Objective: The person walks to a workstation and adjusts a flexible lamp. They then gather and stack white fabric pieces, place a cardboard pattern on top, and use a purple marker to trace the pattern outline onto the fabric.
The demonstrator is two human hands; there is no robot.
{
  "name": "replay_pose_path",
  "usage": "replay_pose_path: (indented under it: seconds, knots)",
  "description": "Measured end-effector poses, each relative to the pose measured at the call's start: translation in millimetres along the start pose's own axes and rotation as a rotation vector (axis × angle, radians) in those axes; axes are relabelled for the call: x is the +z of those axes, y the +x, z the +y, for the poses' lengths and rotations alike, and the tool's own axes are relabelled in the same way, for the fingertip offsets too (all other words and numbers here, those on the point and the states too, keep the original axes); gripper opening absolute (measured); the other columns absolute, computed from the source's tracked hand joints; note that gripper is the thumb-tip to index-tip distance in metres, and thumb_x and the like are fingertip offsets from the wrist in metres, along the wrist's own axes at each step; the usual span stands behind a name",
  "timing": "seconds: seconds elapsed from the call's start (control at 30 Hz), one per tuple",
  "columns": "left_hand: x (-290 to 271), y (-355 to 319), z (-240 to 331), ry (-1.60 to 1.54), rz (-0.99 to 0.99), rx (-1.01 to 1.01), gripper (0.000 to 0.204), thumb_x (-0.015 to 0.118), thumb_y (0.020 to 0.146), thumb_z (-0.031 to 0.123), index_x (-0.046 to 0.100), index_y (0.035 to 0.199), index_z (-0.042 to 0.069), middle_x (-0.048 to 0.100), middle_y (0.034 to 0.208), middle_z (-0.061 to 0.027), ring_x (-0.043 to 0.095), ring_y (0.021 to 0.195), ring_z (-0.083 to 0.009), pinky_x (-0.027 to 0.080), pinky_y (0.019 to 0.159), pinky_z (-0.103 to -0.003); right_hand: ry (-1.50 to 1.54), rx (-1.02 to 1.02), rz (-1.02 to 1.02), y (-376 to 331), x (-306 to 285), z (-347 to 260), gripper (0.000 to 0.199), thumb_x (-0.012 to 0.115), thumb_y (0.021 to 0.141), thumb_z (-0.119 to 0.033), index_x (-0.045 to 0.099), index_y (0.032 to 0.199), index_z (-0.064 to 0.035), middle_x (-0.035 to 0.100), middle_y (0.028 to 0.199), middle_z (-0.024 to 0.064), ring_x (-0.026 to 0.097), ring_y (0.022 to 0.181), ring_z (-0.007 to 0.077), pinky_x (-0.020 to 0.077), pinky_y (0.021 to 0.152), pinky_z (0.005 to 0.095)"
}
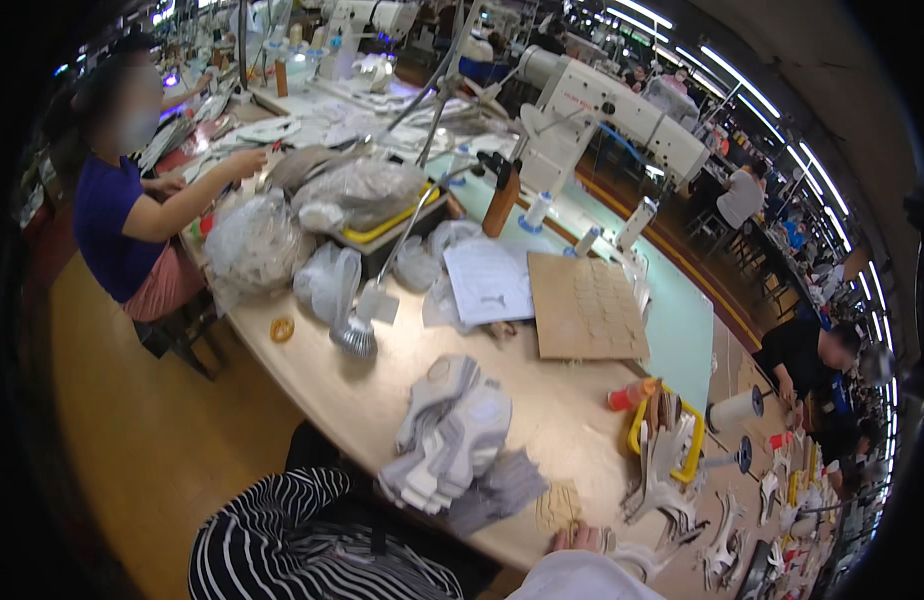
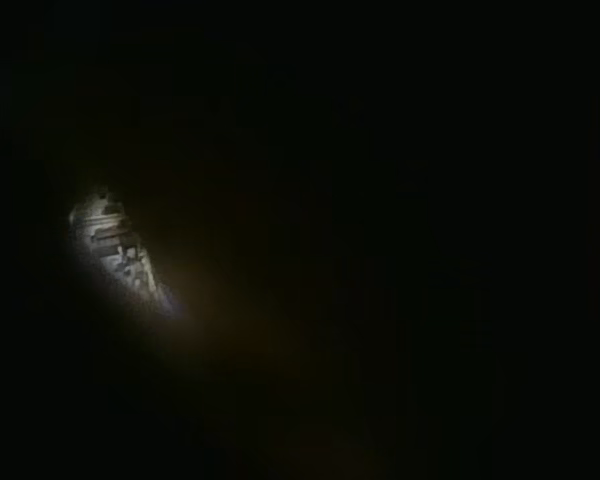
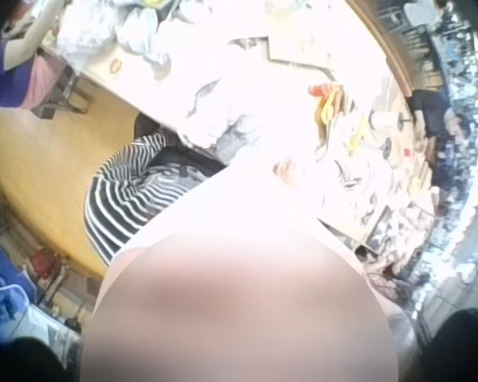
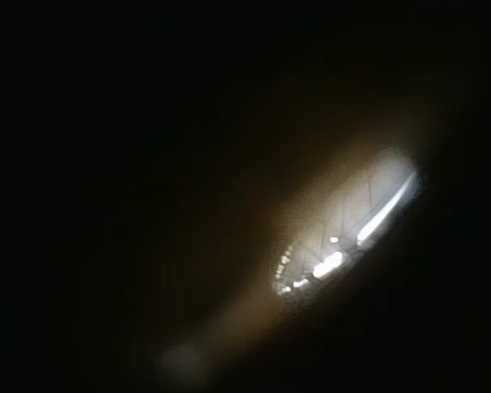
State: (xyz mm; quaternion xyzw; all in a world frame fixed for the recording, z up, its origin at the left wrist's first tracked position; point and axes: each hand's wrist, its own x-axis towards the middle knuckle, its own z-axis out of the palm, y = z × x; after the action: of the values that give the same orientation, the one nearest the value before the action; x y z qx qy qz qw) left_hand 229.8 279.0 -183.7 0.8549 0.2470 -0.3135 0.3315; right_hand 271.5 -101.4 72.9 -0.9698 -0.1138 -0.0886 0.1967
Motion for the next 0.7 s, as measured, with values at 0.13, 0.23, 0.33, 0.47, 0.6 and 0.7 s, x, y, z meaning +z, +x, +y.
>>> replay_pose_path:
  seconds: [0.13,0.23,0.33,0.47,0.6,0.7]
  knots:
    - [-24.4,-44.1,-32.2,-0.039,-0.356,0.168,0.048,0.067,0.093,0.041,0.065,0.128,0.007,0.064,0.130,-0.0115,0.058,0.121,-0.0198,0.045,0.106,-0.037,-0.026,-0.007,0.029,5.1,-1.4,-6.2,0.032,0.068,0.086,-0.022,0.060,0.113,-0.0068,0.056,0.100,0.0150,0.060,0.086,0.0374,0.0487,0.072,0.0459]
    - [-87.5,-117.2,-53.8,-0.119,-0.820,0.302,0.047,0.067,0.094,0.041,0.066,0.126,0.007,0.065,0.128,-0.0114,0.060,0.119,-0.0191,0.046,0.105,-0.036,-0.040,-0.037,0.043,3.6,-2.8,-7.9,0.030,0.067,0.088,-0.023,0.060,0.113,-0.0073,0.056,0.100,0.0148,0.060,0.088,0.0368,0.0489,0.072,0.0453]
    - [-198.4,-173.7,-52.9,-0.272,-0.677,0.654,0.029,0.062,0.099,0.026,0.072,0.115,0.003,0.073,0.110,-0.0082,0.067,0.105,-0.0152,0.052,0.097,-0.031,-0.052,-0.055,0.067,1.7,-1.2,-8.3,0.029,0.067,0.088,-0.023,0.061,0.113,-0.0080,0.056,0.101,0.0144,0.061,0.088,0.0361,0.0492,0.073,0.0448]
    - [-337.7,-177.9,-20.7,-0.607,0.302,0.878,0.029,0.058,0.100,0.018,0.065,0.124,0.004,0.070,0.114,-0.0075,0.063,0.107,-0.0140,0.049,0.098,-0.031,-0.034,-0.060,0.081,2.4,-1.6,-9.3,0.029,0.066,0.089,-0.023,0.061,0.113,-0.0085,0.057,0.101,0.0141,0.061,0.088,0.0358,0.0495,0.073,0.0451]
    - [-413.3,-118.4,12.5,-0.459,0.993,0.566,0.045,0.062,0.097,0.033,0.058,0.130,0.003,0.070,0.113,-0.0110,0.066,0.104,-0.0218,0.050,0.093,-0.032,-0.048,-0.053,0.094,3.2,-1.8,-12.4,0.028,0.066,0.089,-0.023,0.062,0.112,-0.0083,0.057,0.100,0.0140,0.061,0.087,0.0357,0.0497,0.073,0.0451]
    - [-433.9,-72.1,30.2,-0.214,0.908,0.265,0.062,0.060,0.095,0.049,0.054,0.134,0.001,0.069,0.113,-0.0174,0.066,0.104,-0.0284,0.050,0.093,-0.036,-0.052,-0.067,0.120,2.6,-1.4,-12.4,0.027,0.066,0.090,-0.023,0.062,0.112,-0.0082,0.057,0.100,0.0138,0.061,0.087,0.0353,0.0498,0.072,0.0450]
